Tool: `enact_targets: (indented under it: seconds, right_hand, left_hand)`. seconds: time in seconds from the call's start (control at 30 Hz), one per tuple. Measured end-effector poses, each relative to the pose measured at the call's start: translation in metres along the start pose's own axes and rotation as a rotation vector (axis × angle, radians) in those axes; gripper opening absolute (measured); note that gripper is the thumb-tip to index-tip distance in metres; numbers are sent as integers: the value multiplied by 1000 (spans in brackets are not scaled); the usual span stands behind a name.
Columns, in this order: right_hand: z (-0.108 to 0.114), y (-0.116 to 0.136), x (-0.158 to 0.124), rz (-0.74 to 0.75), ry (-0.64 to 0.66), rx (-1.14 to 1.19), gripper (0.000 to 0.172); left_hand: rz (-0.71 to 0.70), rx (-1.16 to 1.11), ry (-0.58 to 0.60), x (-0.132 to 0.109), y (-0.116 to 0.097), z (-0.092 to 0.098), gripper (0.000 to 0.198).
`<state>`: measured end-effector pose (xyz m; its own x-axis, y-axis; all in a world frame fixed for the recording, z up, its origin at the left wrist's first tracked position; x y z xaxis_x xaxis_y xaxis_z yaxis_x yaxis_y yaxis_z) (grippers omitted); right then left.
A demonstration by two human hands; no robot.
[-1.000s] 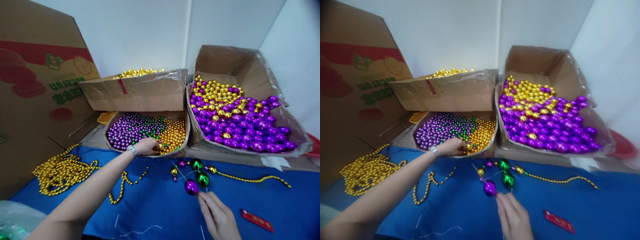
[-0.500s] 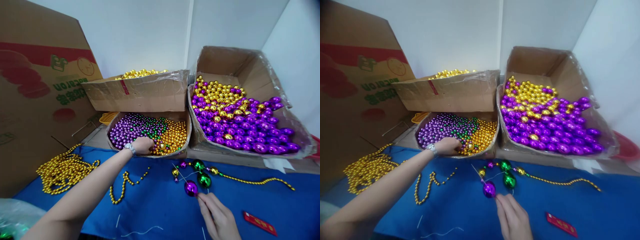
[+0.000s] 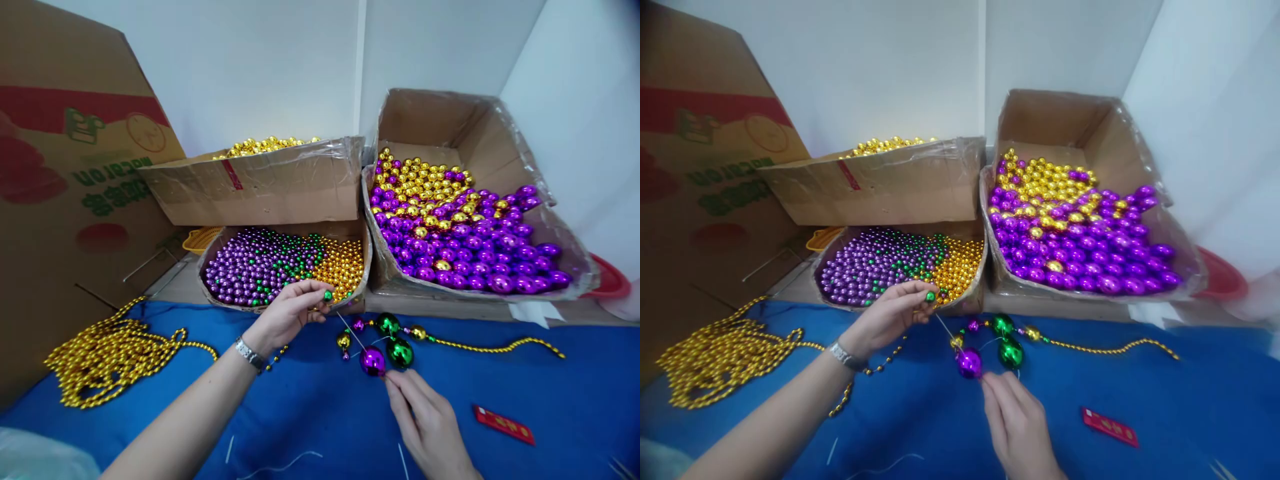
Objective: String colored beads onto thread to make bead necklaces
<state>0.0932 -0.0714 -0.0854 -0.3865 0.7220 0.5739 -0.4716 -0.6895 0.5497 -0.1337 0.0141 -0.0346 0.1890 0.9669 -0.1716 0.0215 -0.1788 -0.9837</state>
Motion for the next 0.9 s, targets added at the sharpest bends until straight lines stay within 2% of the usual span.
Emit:
enact_targets:
  seconds: [0.07, 0.13, 0.3, 0.43, 0.53, 0.6, 0.67, 0.73, 0.8, 0.9]
  right_hand:
    - [1, 1, 2, 4, -3, -12, 19]
    - [2, 2, 3, 1, 11, -10, 19]
    - [2, 1, 0, -27, 39, 1, 19]
    - [0, -2, -3, -25, 42, -2, 19]
    - [-1, -4, -3, -22, 39, -3, 20]
    - [-1, -5, -3, -25, 27, 4, 20]
    - [2, -7, -3, -42, 10, 23, 20]
    - [4, -8, -4, -63, 5, 48, 20]
    - [6, -9, -4, -78, 10, 66, 20]
    - [5, -9, -6, -90, 18, 73, 20]
  left_hand:
    - [75, -261, 40, -6, 7, -11, 24]
    - [113, -337, 52, -9, 11, -17, 21]
    - [123, -350, 48, -11, 15, -20, 19]
    - [98, -279, 18, -14, 12, -23, 21]
    - [-12, -83, -30, -20, 3, -28, 23]
    - [-94, 72, -16, -23, -6, -32, 26]
    - [-153, 209, -21, -19, -16, -28, 29]
    - [-202, 487, -111, -6, -25, -12, 33]
    - [-225, 893, -225, 12, -31, 9, 34]
    - [-181, 1161, -225, 43, -25, 33, 27]
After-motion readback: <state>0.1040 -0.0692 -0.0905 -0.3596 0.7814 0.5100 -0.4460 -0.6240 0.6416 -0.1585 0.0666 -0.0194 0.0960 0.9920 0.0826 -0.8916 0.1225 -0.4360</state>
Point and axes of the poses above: each hand's wrist, its own x-axis towards the middle knuckle, its own z-axis out of the back of the hand, y = z × x, the point moved 5 cm from there along x, towards the middle knuckle, and after that the axes turned 5 degrees about z, right-handed, at the moved point
